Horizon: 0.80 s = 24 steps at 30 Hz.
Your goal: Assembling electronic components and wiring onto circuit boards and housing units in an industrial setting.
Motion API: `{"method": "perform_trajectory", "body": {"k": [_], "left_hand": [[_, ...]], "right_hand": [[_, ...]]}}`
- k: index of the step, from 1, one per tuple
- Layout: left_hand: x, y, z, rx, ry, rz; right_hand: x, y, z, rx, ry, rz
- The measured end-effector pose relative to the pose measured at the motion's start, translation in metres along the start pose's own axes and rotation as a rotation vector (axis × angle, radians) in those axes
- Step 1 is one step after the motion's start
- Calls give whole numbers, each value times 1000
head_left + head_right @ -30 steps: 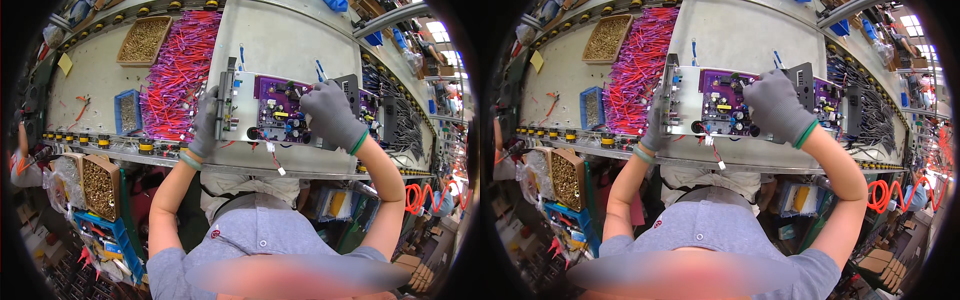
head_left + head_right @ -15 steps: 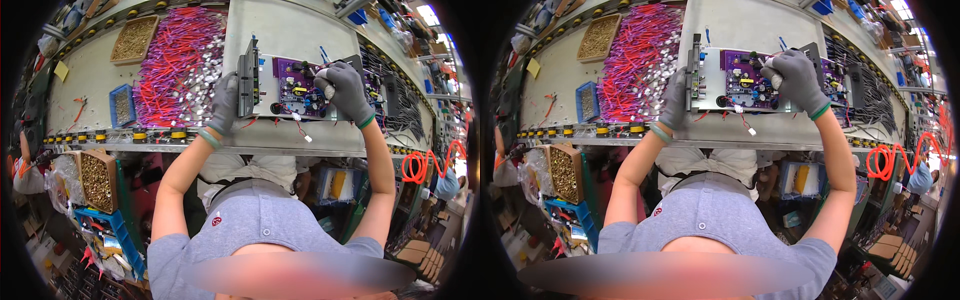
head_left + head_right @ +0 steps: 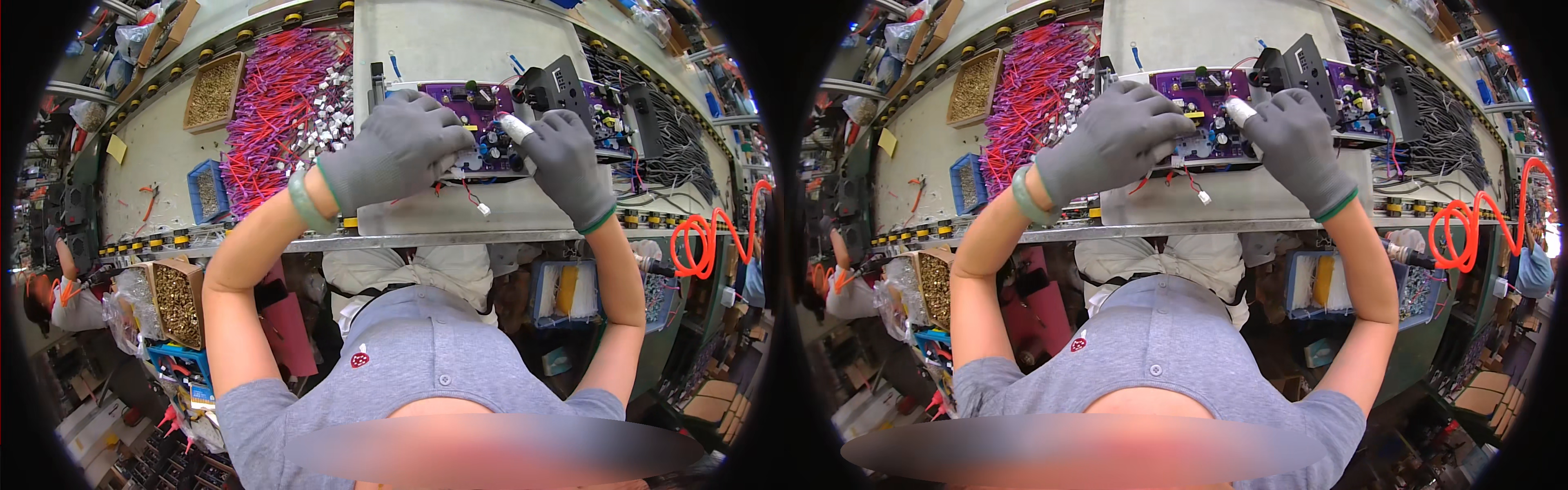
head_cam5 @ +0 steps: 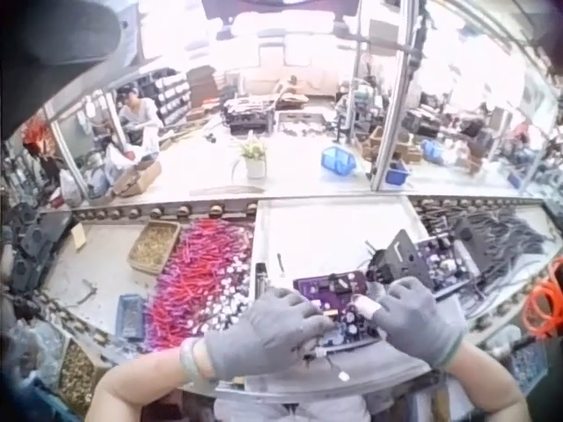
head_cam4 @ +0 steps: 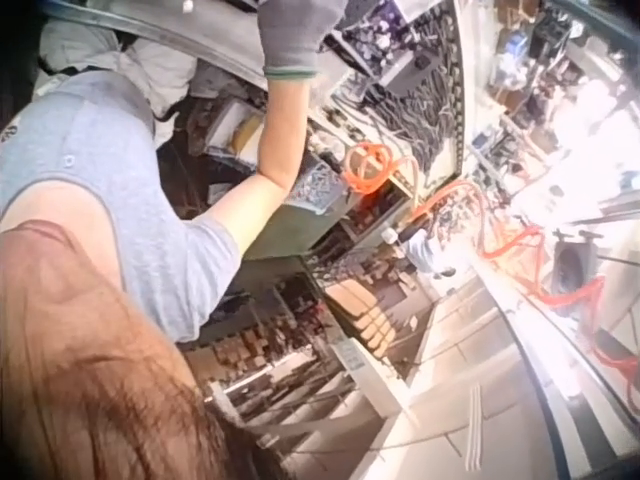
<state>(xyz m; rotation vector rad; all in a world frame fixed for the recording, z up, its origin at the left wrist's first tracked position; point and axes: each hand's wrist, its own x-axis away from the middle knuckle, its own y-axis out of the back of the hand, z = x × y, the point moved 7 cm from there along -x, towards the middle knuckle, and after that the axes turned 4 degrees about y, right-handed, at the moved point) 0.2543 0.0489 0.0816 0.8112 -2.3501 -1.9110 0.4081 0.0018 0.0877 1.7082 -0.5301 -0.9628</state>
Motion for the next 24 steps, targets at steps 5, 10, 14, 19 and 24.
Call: {"method": "perform_trajectory", "body": {"k": [5,10,14,19,24], "left_hand": [[-21,-24,18,207,243,222],[-17,-29,10,119,195,405],[-10,-30,-16,-71,-48,343],[-19,-24,5,109,-102,286],[-16,-22,20,232,-42,252]], "right_hand": [[8,13,11,-127,-68,-186],[21,7,15,-232,-191,-177],[21,6,25,-236,-153,-191],[12,15,21,-313,-199,-270],[22,6,36,-467,-150,-259]]}}
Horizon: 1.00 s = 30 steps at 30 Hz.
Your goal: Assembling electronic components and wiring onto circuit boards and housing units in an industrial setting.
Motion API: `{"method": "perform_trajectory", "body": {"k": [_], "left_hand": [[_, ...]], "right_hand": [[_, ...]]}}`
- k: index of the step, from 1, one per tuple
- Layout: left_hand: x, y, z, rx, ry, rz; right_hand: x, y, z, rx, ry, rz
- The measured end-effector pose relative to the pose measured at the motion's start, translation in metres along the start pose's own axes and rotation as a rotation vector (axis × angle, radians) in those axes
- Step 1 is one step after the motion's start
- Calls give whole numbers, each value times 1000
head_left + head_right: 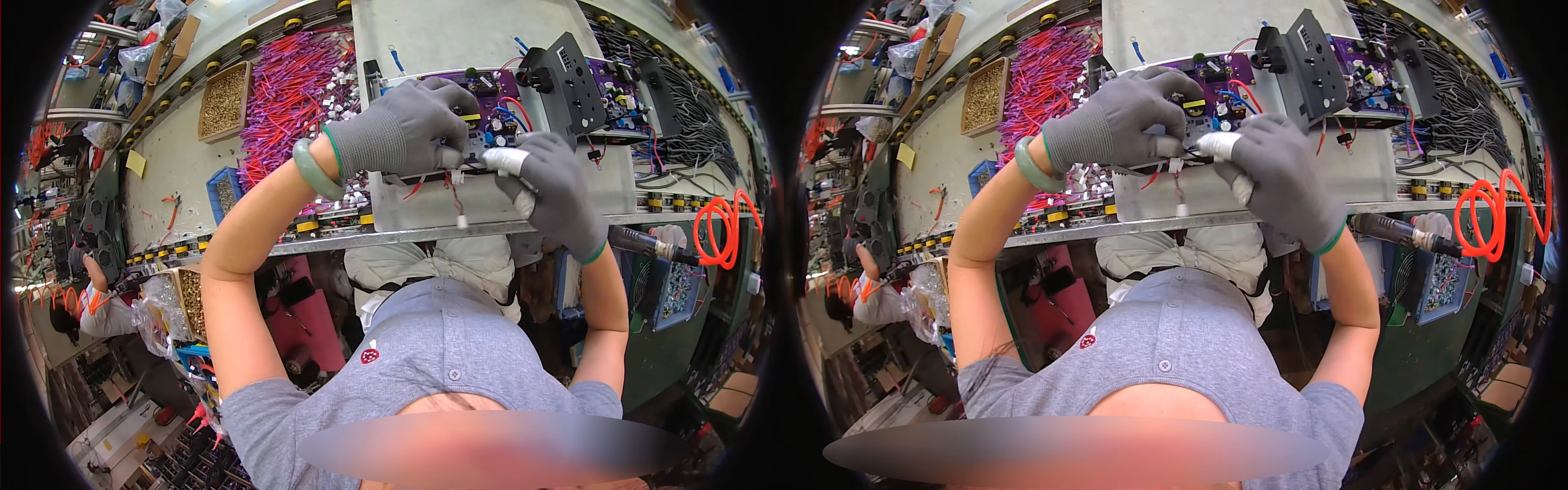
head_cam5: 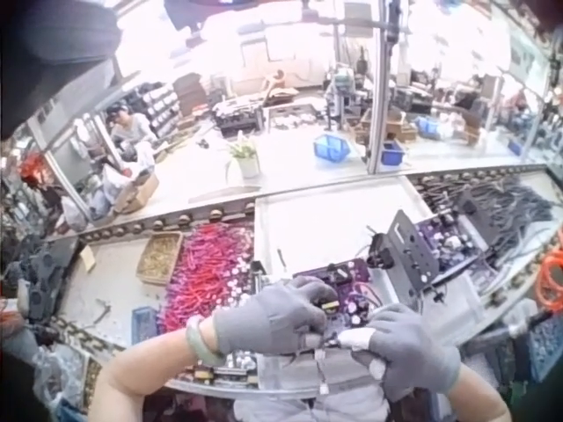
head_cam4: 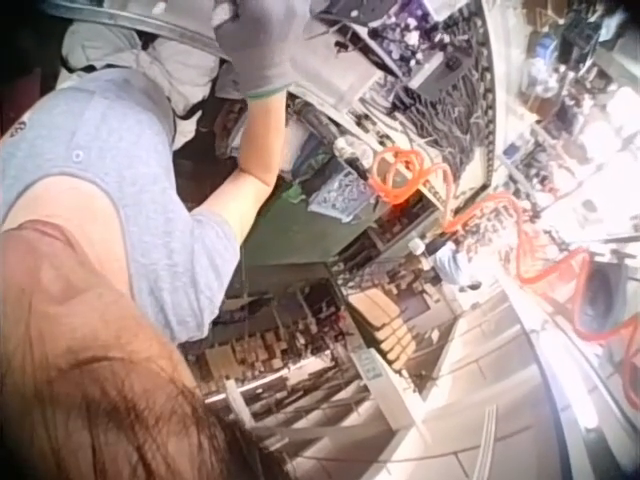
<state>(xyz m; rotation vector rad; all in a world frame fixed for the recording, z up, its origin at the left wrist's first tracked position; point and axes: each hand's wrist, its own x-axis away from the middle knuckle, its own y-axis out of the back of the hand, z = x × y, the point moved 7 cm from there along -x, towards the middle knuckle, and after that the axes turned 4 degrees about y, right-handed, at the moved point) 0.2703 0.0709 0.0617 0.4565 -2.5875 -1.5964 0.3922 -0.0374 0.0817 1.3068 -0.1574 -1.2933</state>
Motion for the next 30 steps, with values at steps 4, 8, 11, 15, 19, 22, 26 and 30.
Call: {"method": "perform_trajectory", "body": {"k": [4,8,11,15,19,22,26,30], "left_hand": [[-1,-2,1,8,55,-31],[-1,-2,0,-56,45,-48],[0,1,-1,-71,45,-79],[0,4,-3,-58,65,-72],[1,5,-7,-72,44,6],[3,3,-8,-80,46,22],[5,3,-15,-160,-2,-111],[6,5,-23,-228,-37,-168]], "right_hand": [[28,-43,7,-214,-245,214],[31,-60,25,-356,-258,-177],[32,-62,17,-324,-284,-345],[51,-69,-15,-708,-678,-441],[51,-65,-5,-801,-562,-467],[57,-60,-4,-716,-622,-532],[40,-46,15,-369,-374,-329],[18,-49,22,-555,-472,-208]]}}
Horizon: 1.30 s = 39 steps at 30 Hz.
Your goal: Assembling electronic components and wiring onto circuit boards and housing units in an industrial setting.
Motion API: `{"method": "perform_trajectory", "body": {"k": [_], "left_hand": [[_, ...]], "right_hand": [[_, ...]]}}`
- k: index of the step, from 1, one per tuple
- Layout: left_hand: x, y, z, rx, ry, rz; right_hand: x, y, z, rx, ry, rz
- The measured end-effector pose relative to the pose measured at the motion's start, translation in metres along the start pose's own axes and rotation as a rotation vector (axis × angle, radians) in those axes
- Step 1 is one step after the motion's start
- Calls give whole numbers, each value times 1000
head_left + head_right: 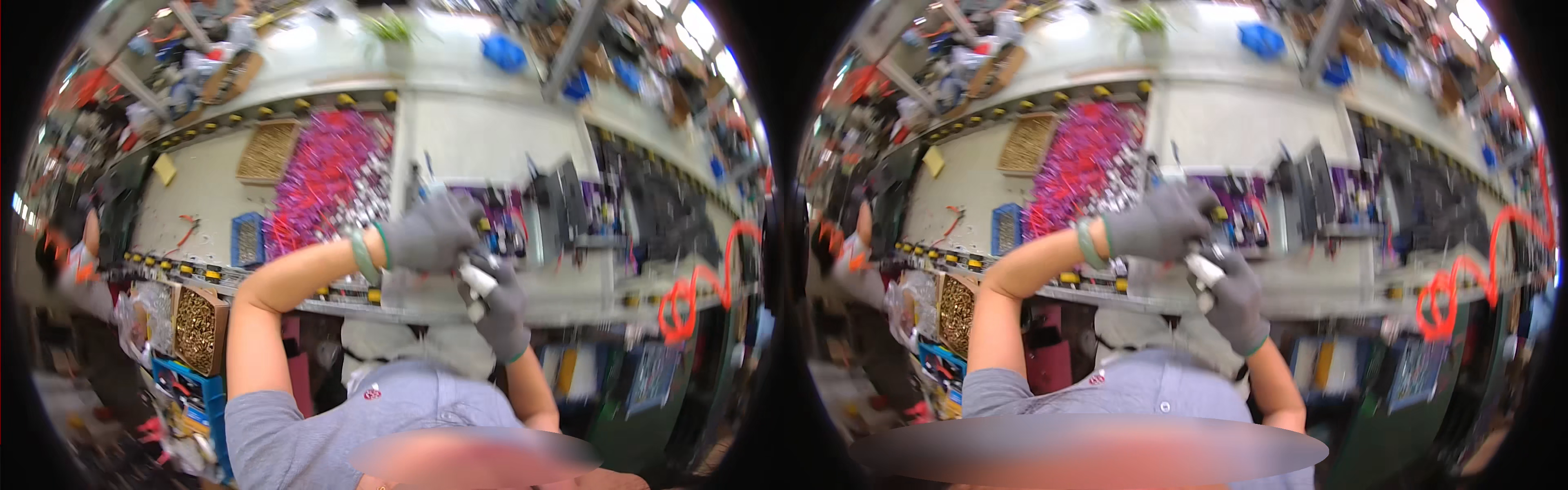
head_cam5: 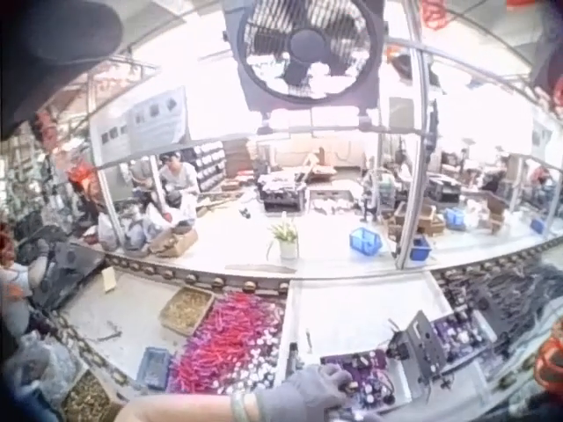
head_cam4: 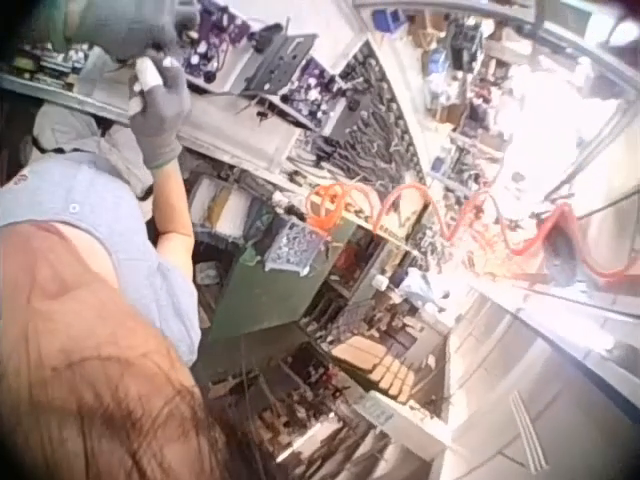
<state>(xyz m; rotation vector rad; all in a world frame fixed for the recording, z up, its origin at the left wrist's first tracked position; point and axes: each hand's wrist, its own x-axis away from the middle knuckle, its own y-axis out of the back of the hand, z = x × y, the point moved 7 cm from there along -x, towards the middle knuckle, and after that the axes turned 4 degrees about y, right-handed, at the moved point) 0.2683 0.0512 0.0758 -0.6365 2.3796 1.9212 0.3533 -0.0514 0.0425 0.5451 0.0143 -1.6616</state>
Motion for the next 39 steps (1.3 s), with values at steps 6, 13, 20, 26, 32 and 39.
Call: {"method": "perform_trajectory", "body": {"k": [6,13,20,26,32,39], "left_hand": [[12,-1,4,167,115,210],[15,-1,17,83,180,96],[26,15,35,223,214,-229],[47,11,86,263,575,-522],[47,-23,104,772,530,-634],[54,-26,109,817,562,-670]], "right_hand": [[-34,-8,47,332,519,-113],[-18,5,23,272,438,-333],[-23,-23,-25,171,130,-51],[-38,-16,-37,-30,22,-82],[-35,-26,-38,-448,-211,33],[-63,-36,4,596,449,237]]}}
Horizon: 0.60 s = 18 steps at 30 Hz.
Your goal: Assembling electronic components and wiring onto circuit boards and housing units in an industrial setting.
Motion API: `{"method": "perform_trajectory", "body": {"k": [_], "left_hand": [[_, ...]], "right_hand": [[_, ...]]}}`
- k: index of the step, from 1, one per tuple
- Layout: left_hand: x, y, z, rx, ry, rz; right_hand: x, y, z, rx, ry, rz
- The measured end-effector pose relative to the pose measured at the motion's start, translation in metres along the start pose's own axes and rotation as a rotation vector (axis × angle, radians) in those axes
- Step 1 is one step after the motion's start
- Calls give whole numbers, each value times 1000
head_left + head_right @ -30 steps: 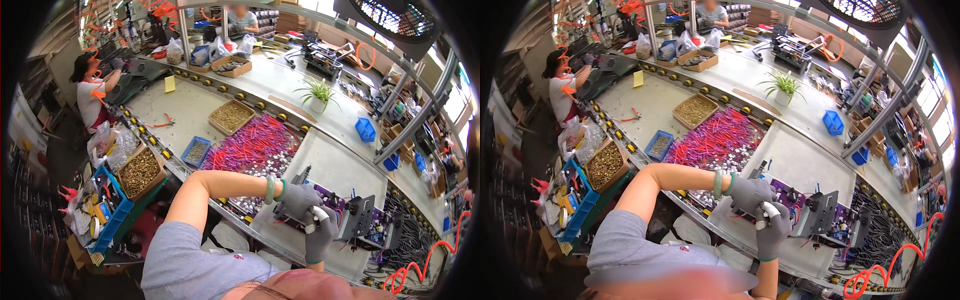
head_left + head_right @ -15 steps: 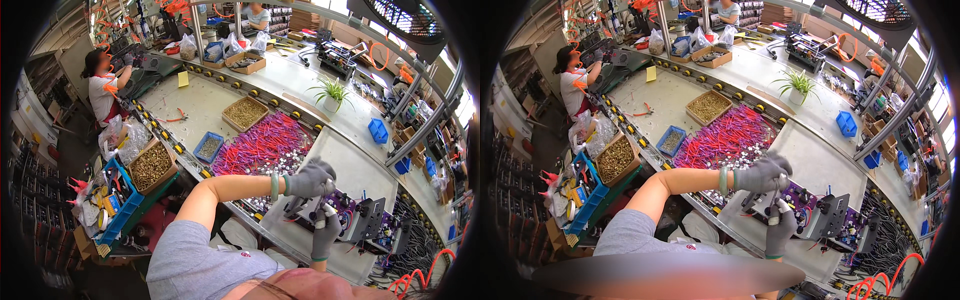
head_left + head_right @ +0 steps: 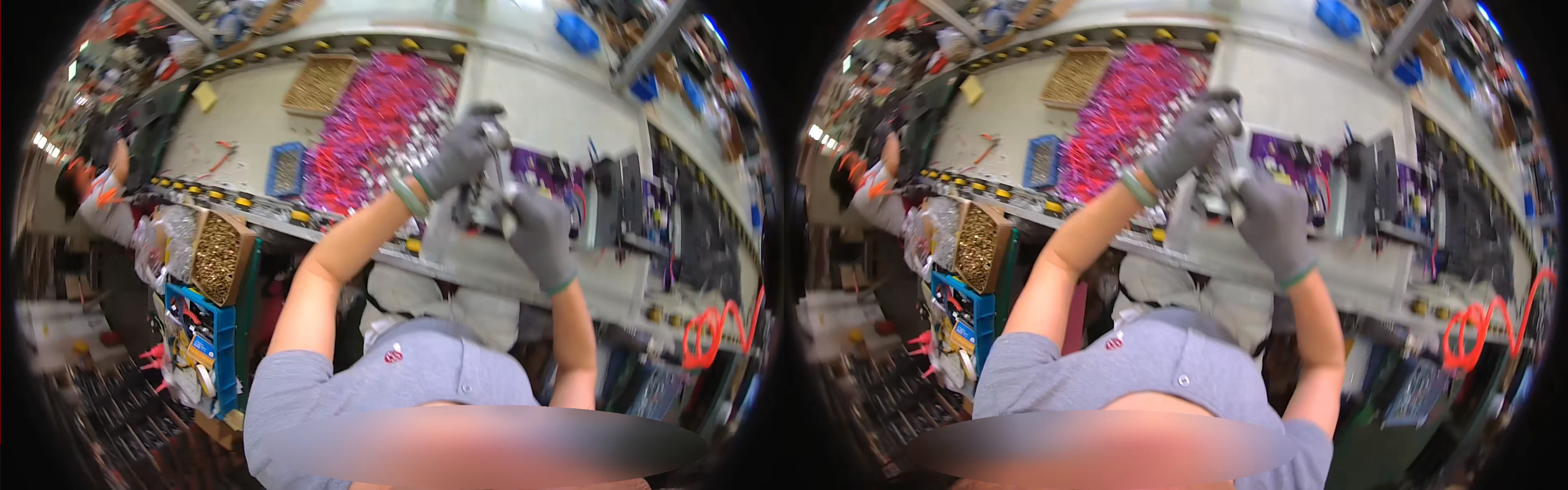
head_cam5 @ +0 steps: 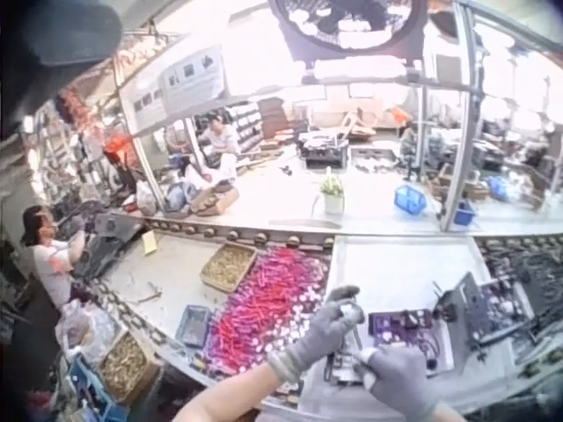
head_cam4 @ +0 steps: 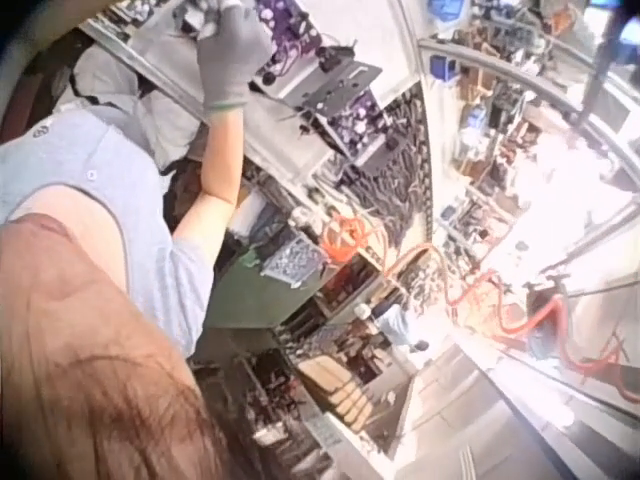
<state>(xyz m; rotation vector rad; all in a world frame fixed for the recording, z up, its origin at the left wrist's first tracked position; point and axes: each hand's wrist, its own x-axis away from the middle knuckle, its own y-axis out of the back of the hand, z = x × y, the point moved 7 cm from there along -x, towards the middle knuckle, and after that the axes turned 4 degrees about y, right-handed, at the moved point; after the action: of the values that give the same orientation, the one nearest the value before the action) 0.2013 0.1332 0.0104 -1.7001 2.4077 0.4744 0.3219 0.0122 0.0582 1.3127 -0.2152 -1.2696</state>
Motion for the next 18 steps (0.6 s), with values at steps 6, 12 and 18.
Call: {"method": "perform_trajectory", "body": {"k": [6,12,18], "left_hand": [[4,-2,-21,-15,-37,50],[4,-5,-16,60,39,77],[6,-4,-12,134,51,3]], "right_hand": [[-10,7,-4,63,65,0],[0,-9,-6,93,28,22],[0,-10,-5,70,-19,64]]}}
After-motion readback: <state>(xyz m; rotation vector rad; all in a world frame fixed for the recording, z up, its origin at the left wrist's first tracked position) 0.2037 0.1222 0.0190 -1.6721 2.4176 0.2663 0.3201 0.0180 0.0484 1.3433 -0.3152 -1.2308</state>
